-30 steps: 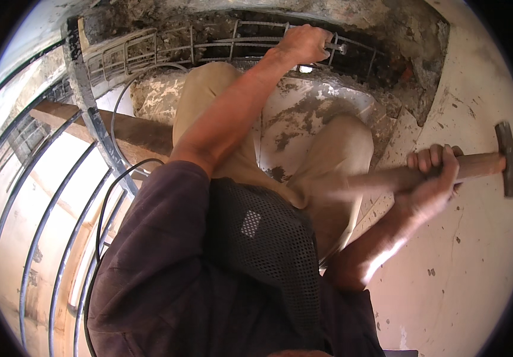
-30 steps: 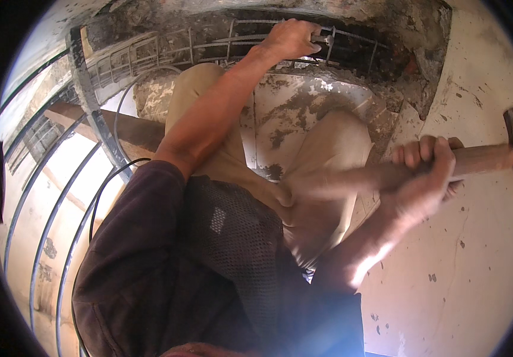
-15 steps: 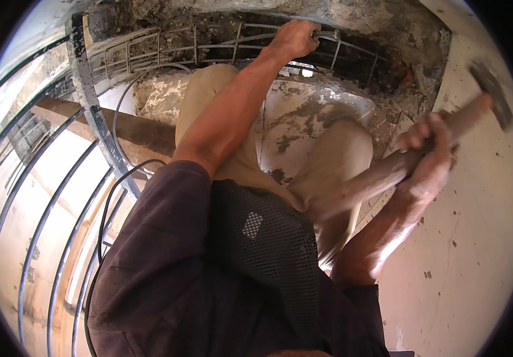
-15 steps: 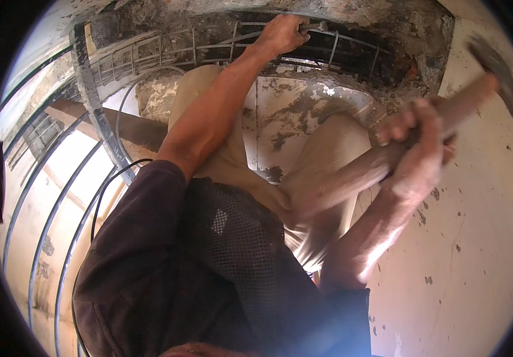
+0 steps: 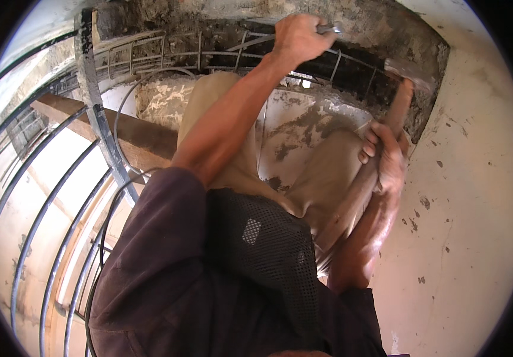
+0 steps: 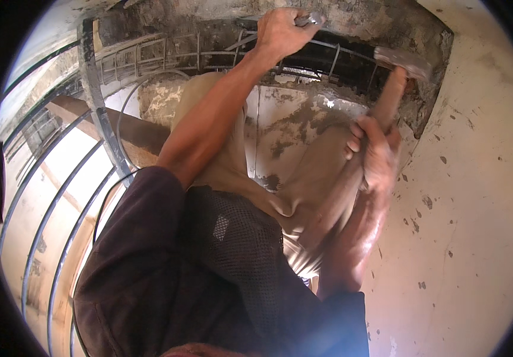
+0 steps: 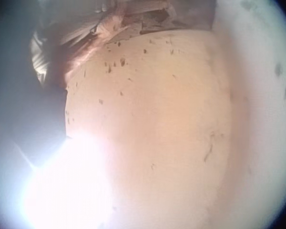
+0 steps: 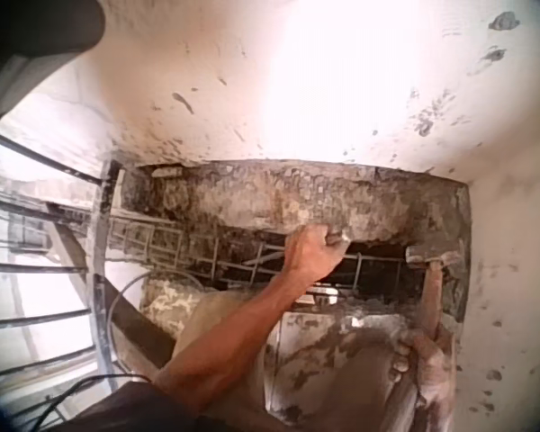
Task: The person breaks concrete from around a rebar cage using a hammer and a chisel.
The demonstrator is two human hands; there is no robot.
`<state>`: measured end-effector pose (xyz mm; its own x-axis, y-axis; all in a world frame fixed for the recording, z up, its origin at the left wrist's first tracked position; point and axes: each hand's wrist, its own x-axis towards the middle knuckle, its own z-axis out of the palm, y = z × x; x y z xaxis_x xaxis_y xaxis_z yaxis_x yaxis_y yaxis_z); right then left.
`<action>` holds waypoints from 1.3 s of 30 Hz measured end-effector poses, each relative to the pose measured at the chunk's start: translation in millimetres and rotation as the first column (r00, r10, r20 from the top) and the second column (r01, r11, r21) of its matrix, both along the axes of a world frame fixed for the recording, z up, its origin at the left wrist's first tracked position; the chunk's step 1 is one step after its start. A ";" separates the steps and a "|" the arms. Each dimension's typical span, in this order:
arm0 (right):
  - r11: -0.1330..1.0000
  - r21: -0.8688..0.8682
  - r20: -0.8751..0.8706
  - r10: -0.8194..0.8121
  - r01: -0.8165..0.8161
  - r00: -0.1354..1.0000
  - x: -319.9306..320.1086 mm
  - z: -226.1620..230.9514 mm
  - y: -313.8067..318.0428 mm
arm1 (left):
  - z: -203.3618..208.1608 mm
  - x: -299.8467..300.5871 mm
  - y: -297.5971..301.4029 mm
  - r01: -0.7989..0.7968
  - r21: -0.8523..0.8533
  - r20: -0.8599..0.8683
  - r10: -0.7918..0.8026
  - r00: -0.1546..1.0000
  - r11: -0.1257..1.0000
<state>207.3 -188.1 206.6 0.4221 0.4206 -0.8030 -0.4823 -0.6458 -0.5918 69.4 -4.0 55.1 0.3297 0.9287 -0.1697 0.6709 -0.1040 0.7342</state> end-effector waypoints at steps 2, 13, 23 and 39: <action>1.000 0.025 0.040 -0.017 0.016 0.999 5.1 18.3 -3.3 | 52.0 2.9 -7.9 0.033 0.034 0.081 -0.035 0.996 0.999; 0.998 0.018 0.060 0.051 -0.052 0.997 -51.5 74.7 -5.0 | 66.3 -9.9 -7.2 -0.227 0.406 0.432 0.033 0.901 0.885; 0.950 0.282 0.339 0.031 -0.134 0.940 -91.4 158.4 31.5 | 100.1 -36.6 8.1 -0.437 0.432 0.543 0.160 0.825 0.789; 0.833 -0.041 0.496 0.497 -0.552 0.712 -135.4 112.1 33.2 | 61.8 -57.1 1.3 -0.372 0.512 0.510 0.074 0.857 0.774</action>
<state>71.9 -154.9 318.7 0.4165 0.7563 -0.5045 0.2699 -0.6328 -0.7258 12.3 -2.6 116.9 -0.0021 0.8502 0.5265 0.3520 -0.4922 0.7961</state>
